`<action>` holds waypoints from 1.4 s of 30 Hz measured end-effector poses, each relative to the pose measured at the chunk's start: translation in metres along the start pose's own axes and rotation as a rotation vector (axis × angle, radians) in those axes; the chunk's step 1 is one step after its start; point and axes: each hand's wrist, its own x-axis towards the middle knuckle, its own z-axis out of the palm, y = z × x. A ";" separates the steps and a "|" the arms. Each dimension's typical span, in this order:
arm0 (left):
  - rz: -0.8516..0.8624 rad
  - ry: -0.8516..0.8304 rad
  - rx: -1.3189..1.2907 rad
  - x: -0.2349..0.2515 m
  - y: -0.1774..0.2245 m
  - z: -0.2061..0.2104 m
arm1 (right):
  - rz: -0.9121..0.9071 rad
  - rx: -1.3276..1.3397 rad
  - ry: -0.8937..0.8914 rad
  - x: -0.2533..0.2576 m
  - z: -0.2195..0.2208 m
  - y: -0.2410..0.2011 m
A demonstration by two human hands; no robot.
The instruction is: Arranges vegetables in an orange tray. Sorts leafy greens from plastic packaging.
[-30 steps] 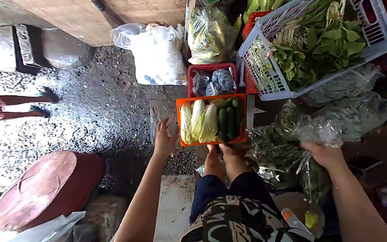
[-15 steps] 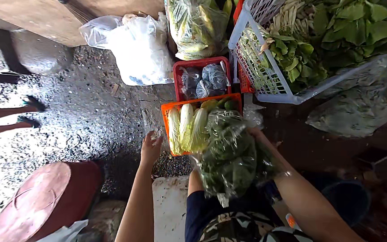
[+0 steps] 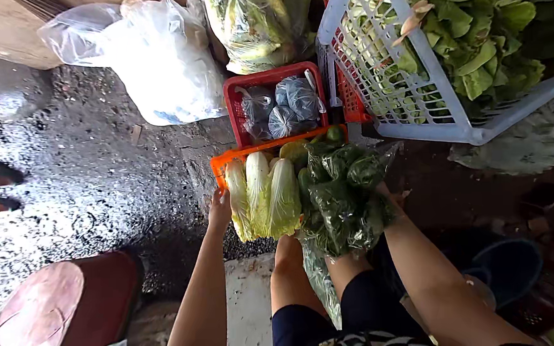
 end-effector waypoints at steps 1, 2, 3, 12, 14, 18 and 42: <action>-0.012 0.000 -0.026 0.002 0.000 0.005 | 0.015 0.016 0.009 -0.001 0.000 -0.005; -0.025 0.002 -0.047 0.003 -0.001 0.010 | 0.033 0.006 0.011 -0.001 0.001 -0.009; -0.034 0.020 -0.062 0.005 -0.003 0.015 | 0.037 0.007 0.027 -0.003 0.001 -0.013; -0.011 0.130 0.111 0.004 -0.001 0.020 | -0.028 0.396 0.176 -0.045 0.021 -0.051; 0.003 0.117 0.184 0.005 0.001 0.015 | -0.049 0.442 0.201 -0.038 0.032 -0.044; 0.025 0.063 0.198 0.013 -0.002 0.013 | -0.012 0.651 0.156 -0.041 0.037 -0.047; 0.812 -0.335 1.274 -0.123 0.289 0.195 | -0.395 1.058 -0.015 -0.074 0.012 -0.054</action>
